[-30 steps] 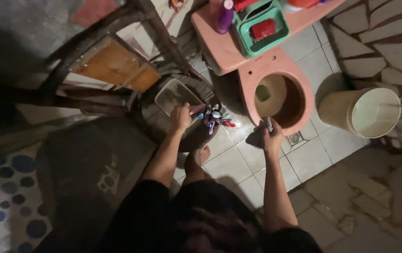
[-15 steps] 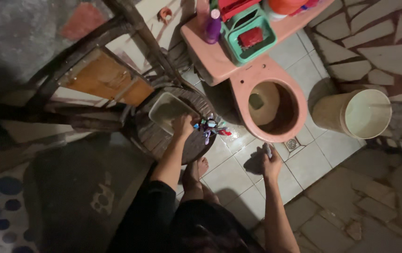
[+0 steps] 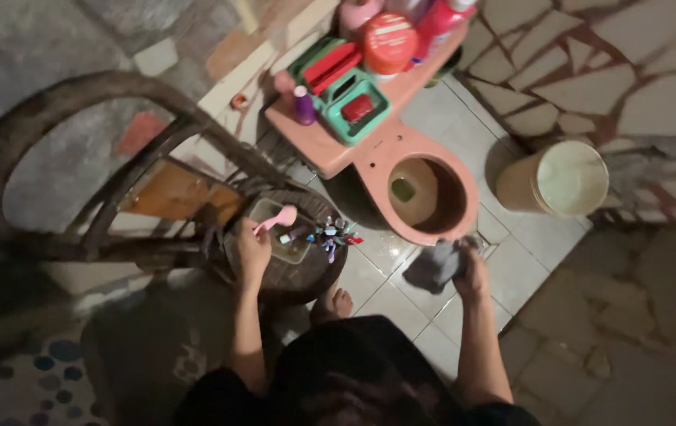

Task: The person cleans a small bottle and a cloth by rubbing them together, applying a liquid, and rinsing them in a sink, then organizes several toiletries and toothbrushes into containers on a pink toilet tank and a nearby chair.

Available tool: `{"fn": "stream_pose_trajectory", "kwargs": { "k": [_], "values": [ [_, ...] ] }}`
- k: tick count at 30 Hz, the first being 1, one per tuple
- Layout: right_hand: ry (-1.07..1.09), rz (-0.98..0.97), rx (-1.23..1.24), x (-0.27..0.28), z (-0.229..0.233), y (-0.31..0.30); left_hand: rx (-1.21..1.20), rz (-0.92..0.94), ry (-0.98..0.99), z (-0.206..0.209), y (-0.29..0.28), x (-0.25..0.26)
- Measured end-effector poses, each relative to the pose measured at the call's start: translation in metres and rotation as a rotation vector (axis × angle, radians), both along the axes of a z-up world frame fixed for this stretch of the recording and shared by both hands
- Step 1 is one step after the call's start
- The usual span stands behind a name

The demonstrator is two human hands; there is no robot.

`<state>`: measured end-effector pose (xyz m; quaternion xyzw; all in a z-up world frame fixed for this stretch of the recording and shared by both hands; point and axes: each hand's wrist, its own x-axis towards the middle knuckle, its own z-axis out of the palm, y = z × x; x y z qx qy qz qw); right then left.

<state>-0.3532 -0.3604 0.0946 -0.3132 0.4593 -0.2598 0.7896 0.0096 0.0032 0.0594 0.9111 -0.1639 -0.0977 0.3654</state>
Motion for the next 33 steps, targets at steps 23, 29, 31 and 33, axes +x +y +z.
{"fn": "stream_pose_trajectory", "kwargs": {
  "k": [23, 29, 31, 33],
  "values": [
    [0.489, -0.357, -1.481, -0.095, 0.268, 0.112, -0.176, -1.392, 0.209, 0.243, -0.209, -0.337],
    [0.161, -0.813, -0.426, -0.191, 0.258, 0.091, -0.178, -1.51, 0.295, 0.26, -0.189, -0.407],
    [-0.085, -0.984, -0.18, -0.205, 0.275, 0.096, -0.247, -1.54, 0.456, 0.258, -0.186, -0.416],
    [0.168, -0.771, -0.795, -0.207, 0.296, 0.112, -0.322, -1.548, 0.61, 0.25, -0.187, -0.421]
  ]
}}
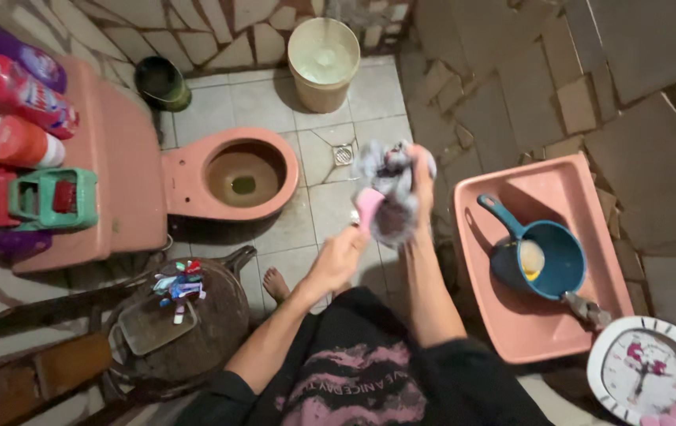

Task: The person cleans a small bottle and a cloth by rubbing them together, applying a liquid, and rinsing them in a sink, then organizes several toiletries and toothbrushes into containers on a pink toilet tank and a nearby chair.

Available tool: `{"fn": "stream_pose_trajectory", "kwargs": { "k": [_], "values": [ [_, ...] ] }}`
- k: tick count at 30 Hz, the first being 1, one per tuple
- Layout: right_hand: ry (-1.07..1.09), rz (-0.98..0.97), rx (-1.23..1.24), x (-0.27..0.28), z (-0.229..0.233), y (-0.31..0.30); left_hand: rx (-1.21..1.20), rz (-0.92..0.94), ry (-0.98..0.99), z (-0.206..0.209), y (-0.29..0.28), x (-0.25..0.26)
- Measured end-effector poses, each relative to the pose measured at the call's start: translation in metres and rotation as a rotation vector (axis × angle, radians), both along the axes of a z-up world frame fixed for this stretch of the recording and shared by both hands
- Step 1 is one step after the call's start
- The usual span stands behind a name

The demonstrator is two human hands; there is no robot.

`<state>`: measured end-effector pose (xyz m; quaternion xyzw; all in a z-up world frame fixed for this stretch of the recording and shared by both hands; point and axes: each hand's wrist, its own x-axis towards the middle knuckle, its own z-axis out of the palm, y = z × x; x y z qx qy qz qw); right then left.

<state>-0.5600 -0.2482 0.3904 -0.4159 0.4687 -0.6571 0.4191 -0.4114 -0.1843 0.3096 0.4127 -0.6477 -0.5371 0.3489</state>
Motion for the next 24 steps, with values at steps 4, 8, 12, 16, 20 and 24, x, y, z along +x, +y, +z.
{"fn": "stream_pose_trajectory", "kwargs": {
  "k": [4, 8, 12, 16, 20, 24],
  "values": [
    [0.751, 0.208, -0.648, 0.013, 0.003, 0.015, -0.127, 0.129, -0.285, -0.015, -0.006, 0.004],
    [0.313, 0.165, 0.39, 0.005, -0.047, -0.009, -0.169, 0.125, -0.452, 0.005, 0.009, 0.014],
    [-0.281, 0.309, 0.093, 0.0, -0.068, -0.034, -0.364, 0.107, -0.195, 0.008, -0.005, 0.042],
    [-0.72, 0.765, -0.011, 0.026, -0.071, -0.025, 0.313, -0.039, 0.136, -0.017, -0.02, 0.057],
    [-0.515, 1.012, -0.068, 0.032, -0.088, -0.045, -0.238, 0.208, 0.148, -0.022, -0.013, 0.046],
    [0.049, 0.711, -0.054, 0.046, -0.091, -0.042, -0.231, 0.6, -0.067, -0.019, 0.011, 0.058]
  ]
}}
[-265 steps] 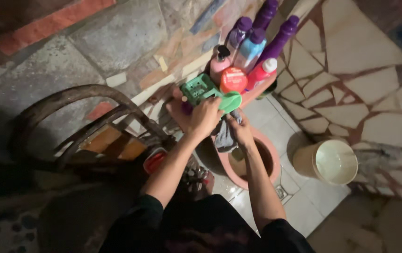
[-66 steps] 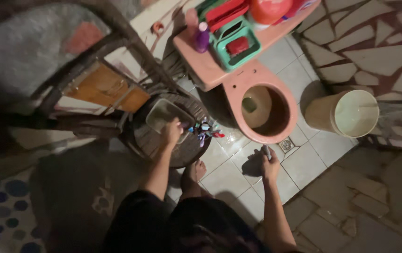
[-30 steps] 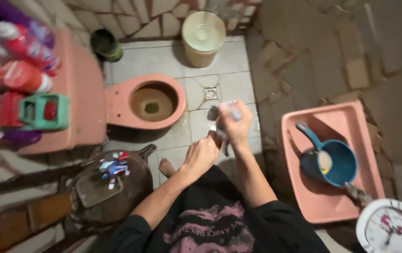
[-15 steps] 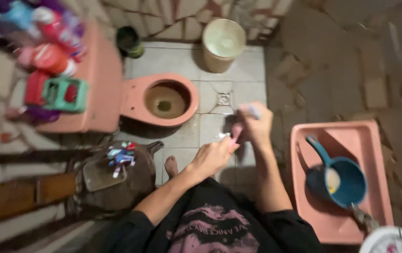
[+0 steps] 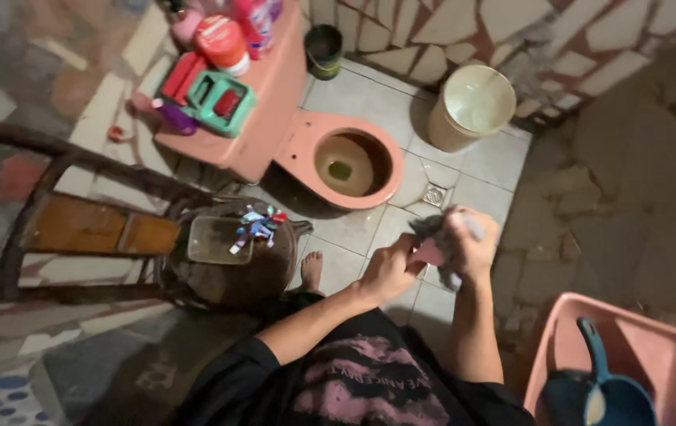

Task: The person cleans a small bottle and a cloth by rubbing them together, applying a liquid, and rinsing them in a sink, then organizes several toiletries and toothbrushes into containers on a pink toilet tank and a nearby chair.

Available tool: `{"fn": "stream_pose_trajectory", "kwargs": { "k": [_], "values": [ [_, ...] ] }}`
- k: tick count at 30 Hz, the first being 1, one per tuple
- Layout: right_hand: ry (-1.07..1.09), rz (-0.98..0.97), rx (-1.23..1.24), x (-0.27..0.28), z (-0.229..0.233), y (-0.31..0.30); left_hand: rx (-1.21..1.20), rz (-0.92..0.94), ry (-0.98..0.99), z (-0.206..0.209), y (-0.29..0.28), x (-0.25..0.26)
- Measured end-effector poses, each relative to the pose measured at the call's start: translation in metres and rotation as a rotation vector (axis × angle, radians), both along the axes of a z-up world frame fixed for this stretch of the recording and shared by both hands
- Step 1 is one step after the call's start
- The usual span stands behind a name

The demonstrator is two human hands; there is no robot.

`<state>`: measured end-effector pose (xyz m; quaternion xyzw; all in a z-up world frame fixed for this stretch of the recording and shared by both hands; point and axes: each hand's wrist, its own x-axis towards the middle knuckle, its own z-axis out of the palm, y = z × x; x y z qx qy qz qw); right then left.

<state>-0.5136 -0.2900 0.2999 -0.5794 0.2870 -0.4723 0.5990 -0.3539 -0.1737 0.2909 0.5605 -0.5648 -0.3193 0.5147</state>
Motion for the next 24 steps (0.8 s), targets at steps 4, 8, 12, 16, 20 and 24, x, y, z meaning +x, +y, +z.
{"fn": "stream_pose_trajectory", "kwargs": {
  "k": [4, 8, 12, 16, 20, 24],
  "values": [
    [-0.108, -0.448, 0.136, 0.032, 0.027, -0.016, 0.108, -0.043, -0.003, 0.003, -0.001, 0.02],
    [0.263, -0.198, -0.535, 0.084, 0.072, 0.034, 0.073, -0.008, 0.568, 0.026, -0.023, 0.04],
    [0.135, -0.308, -0.529, 0.119, 0.09, 0.028, -0.358, -0.014, 0.269, 0.045, -0.025, 0.032],
    [0.205, -0.447, 0.69, 0.134, 0.077, 0.05, -0.013, 0.145, 0.385, 0.036, -0.04, 0.047],
    [0.237, -0.155, -0.45, 0.124, 0.066, 0.07, -0.056, 0.056, 1.057, 0.026, -0.056, 0.071],
    [0.078, 0.011, -0.136, 0.112, 0.065, 0.067, -0.166, -0.122, 1.007, 0.028, -0.055, 0.064]
  ]
}}
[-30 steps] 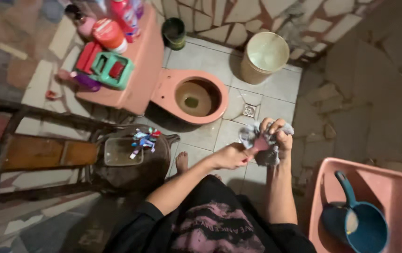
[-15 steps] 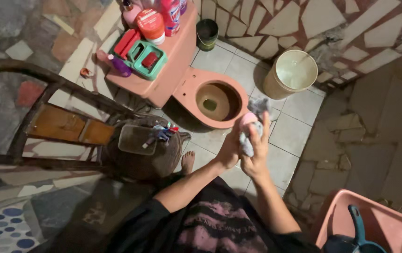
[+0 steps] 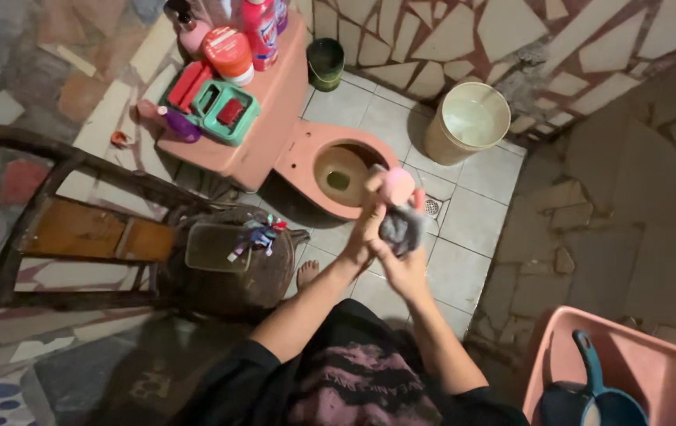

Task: The person cleans a small bottle and a cloth by rubbing them together, applying a liquid, and rinsing them in a sink, then organizes several toiletries and toothbrushes into containers on a pink toilet tank and a nearby chair.

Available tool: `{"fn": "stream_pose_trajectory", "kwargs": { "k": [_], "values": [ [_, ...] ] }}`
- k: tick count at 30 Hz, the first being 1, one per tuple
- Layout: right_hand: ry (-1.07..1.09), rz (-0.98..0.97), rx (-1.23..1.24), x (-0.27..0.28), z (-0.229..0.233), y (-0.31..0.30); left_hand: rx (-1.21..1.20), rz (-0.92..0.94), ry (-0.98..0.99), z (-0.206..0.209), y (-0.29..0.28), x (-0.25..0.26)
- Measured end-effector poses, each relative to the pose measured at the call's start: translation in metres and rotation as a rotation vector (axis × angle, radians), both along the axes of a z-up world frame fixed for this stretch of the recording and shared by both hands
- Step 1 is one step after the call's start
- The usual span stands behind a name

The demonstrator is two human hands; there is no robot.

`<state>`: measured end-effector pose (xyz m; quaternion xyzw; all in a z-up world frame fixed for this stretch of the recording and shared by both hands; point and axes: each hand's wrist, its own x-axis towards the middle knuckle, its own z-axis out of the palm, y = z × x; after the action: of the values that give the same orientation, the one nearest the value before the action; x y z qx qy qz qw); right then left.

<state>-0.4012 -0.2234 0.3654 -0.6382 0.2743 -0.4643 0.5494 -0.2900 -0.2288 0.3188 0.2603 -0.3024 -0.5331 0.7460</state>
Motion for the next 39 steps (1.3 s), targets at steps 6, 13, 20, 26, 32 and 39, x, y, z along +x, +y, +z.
{"fn": "stream_pose_trajectory", "kwargs": {
  "k": [6, 13, 20, 26, 32, 39],
  "values": [
    [-0.02, -0.051, 0.367, -0.038, -0.038, -0.018, 0.001, 0.107, -0.613, 0.001, 0.003, -0.012],
    [0.489, 0.03, -0.257, -0.06, -0.053, -0.019, 0.317, -0.073, -0.835, 0.038, -0.005, 0.02],
    [0.48, -0.268, -0.121, -0.076, -0.039, -0.04, 0.256, -0.022, -0.844, 0.006, 0.003, -0.001],
    [0.602, -0.23, -1.035, -0.065, 0.012, -0.021, 0.155, 0.303, -0.704, -0.01, 0.006, -0.026],
    [0.461, -0.339, -0.667, -0.075, -0.044, -0.043, 0.023, 0.36, -0.881, 0.026, 0.022, -0.042],
    [-0.146, -0.63, 0.004, -0.081, -0.04, -0.104, -0.173, 0.414, -1.05, 0.035, 0.037, -0.048]
  ]
}}
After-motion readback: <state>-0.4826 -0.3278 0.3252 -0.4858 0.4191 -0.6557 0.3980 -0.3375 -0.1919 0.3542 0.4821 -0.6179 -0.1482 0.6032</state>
